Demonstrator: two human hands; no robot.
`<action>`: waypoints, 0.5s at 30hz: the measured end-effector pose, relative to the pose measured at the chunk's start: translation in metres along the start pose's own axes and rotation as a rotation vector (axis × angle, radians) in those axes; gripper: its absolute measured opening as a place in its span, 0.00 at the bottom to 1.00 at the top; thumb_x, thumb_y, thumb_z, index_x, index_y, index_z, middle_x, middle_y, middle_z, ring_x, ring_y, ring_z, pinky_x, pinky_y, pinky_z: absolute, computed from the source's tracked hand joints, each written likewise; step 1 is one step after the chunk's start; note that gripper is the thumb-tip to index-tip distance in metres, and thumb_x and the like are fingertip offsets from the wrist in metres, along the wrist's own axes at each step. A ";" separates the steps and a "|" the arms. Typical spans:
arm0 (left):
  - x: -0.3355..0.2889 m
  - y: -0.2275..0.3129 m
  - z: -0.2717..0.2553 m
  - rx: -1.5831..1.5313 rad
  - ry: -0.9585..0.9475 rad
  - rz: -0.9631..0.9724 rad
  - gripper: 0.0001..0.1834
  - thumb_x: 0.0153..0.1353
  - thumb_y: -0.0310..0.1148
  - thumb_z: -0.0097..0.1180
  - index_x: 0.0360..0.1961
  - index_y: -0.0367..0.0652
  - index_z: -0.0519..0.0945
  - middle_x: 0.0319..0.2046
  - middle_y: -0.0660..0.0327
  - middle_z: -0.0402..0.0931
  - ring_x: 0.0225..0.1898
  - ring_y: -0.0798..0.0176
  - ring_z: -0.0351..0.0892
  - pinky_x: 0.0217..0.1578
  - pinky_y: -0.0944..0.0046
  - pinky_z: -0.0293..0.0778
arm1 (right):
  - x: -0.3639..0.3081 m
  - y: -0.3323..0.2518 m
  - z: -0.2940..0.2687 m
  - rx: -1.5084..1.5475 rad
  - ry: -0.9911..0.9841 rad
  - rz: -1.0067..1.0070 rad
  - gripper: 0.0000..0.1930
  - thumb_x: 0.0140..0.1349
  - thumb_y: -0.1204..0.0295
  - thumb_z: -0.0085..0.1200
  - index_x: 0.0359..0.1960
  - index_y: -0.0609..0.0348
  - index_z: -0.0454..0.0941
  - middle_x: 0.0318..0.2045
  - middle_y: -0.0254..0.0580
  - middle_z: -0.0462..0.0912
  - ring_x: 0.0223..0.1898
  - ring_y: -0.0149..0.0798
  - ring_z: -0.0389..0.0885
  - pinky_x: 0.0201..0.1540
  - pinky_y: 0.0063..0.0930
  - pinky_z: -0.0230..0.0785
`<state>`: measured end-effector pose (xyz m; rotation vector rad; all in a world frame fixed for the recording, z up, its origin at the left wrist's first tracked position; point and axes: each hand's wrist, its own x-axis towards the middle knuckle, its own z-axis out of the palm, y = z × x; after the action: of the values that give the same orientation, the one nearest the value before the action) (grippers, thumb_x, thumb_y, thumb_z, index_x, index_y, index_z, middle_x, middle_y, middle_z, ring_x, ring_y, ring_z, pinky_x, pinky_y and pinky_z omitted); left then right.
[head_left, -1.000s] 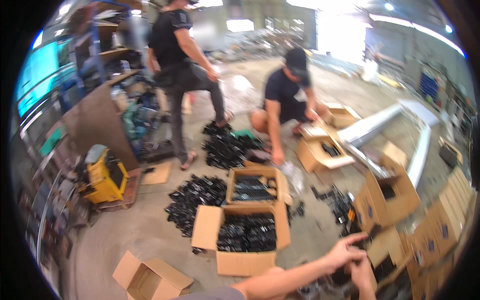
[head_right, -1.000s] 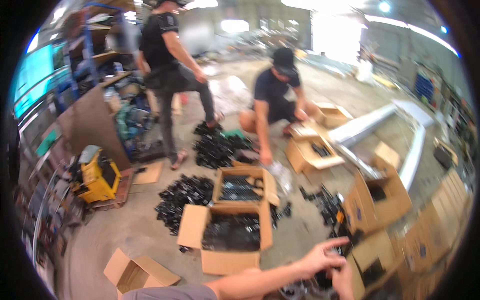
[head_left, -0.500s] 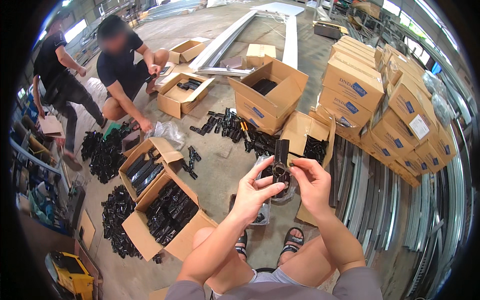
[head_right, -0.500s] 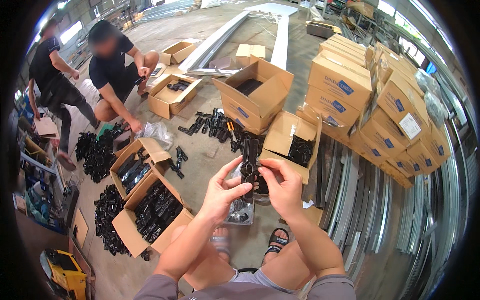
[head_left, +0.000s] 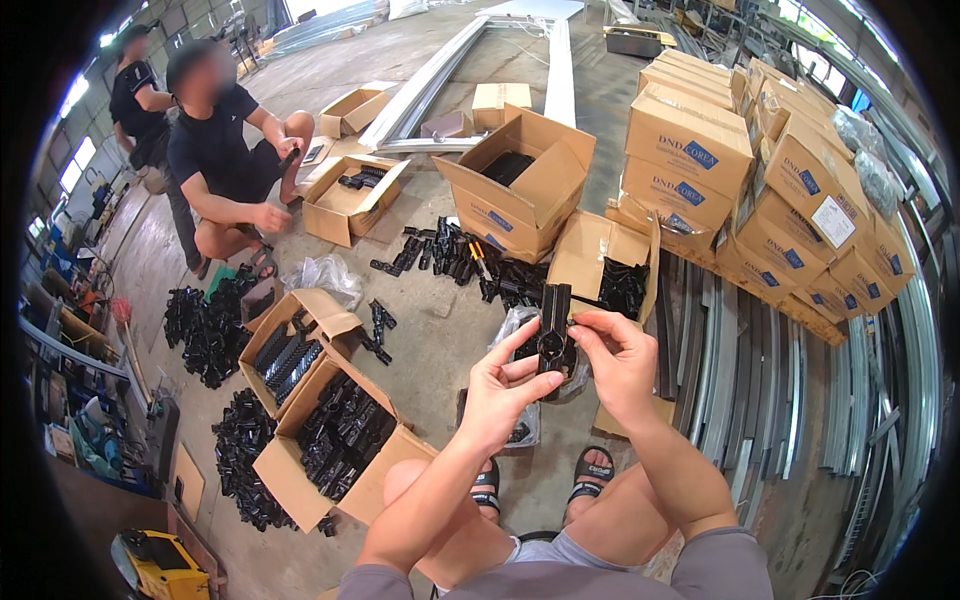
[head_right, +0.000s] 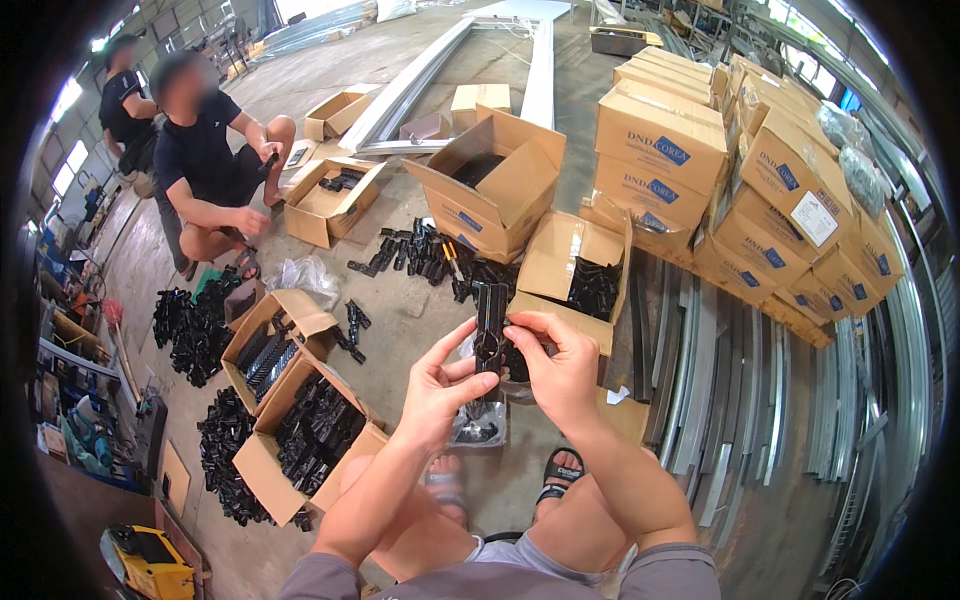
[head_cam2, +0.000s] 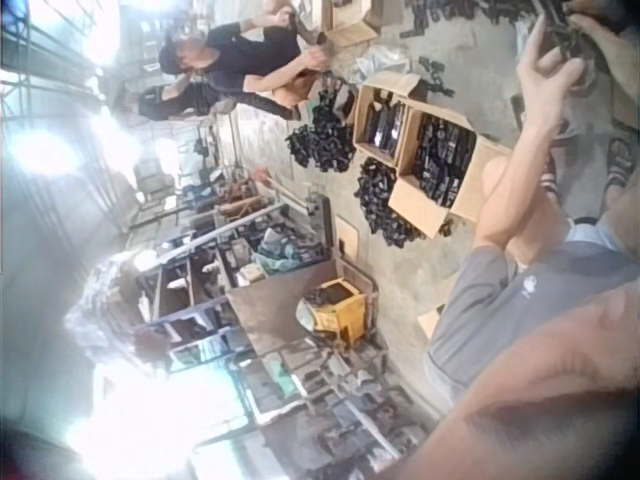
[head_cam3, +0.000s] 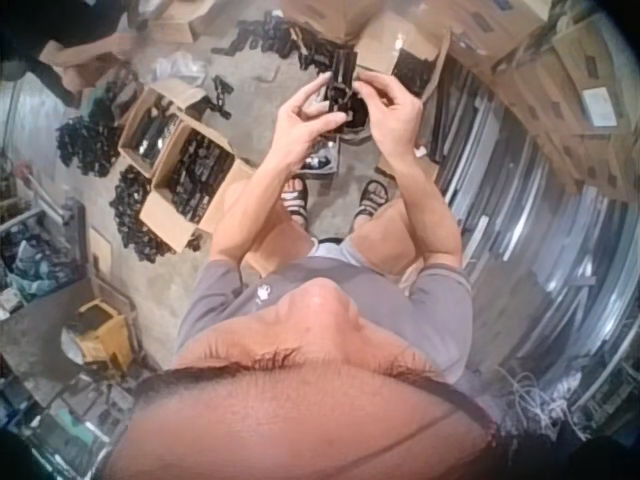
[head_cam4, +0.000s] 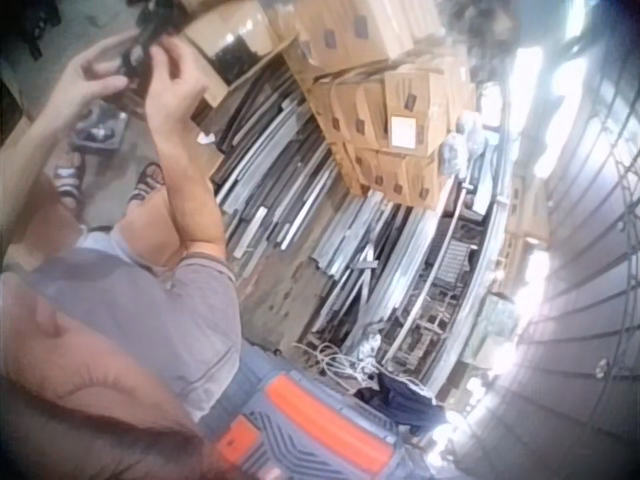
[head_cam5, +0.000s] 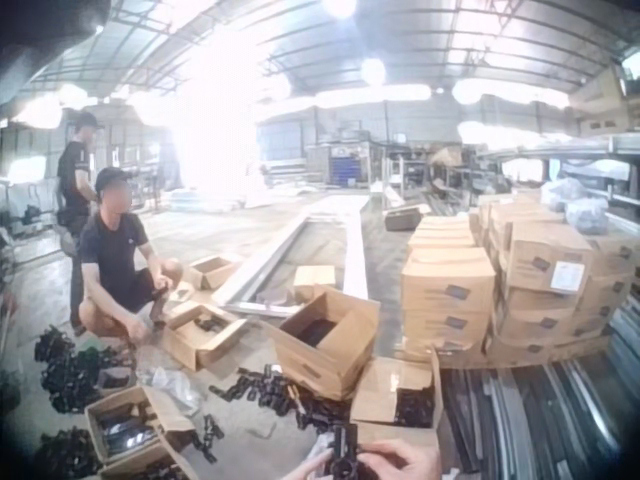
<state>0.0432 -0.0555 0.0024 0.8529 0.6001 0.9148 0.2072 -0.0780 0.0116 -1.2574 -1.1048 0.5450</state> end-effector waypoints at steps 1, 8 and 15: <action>0.001 0.000 0.000 -0.004 -0.002 -0.001 0.42 0.56 0.14 0.65 0.71 0.40 0.63 0.47 0.50 0.84 0.47 0.63 0.84 0.51 0.63 0.79 | 0.000 0.000 -0.001 -0.011 -0.005 -0.006 0.08 0.60 0.80 0.64 0.40 0.68 0.85 0.34 0.41 0.88 0.34 0.26 0.85 0.40 0.22 0.78; 0.001 -0.003 -0.002 -0.011 0.001 0.003 0.42 0.56 0.14 0.64 0.72 0.41 0.63 0.47 0.51 0.84 0.47 0.64 0.84 0.51 0.64 0.79 | 0.001 0.001 -0.001 -0.022 -0.012 0.022 0.07 0.60 0.80 0.64 0.40 0.67 0.85 0.34 0.40 0.88 0.34 0.26 0.85 0.40 0.21 0.77; 0.001 0.000 -0.004 0.046 -0.011 -0.005 0.42 0.57 0.14 0.64 0.72 0.42 0.63 0.48 0.52 0.83 0.46 0.68 0.83 0.49 0.67 0.80 | 0.000 0.003 -0.003 0.018 -0.024 0.060 0.06 0.61 0.81 0.63 0.39 0.68 0.84 0.33 0.38 0.88 0.34 0.25 0.84 0.40 0.21 0.77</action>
<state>0.0410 -0.0537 0.0002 0.8969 0.6159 0.8942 0.2103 -0.0783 0.0095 -1.2748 -1.0825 0.6157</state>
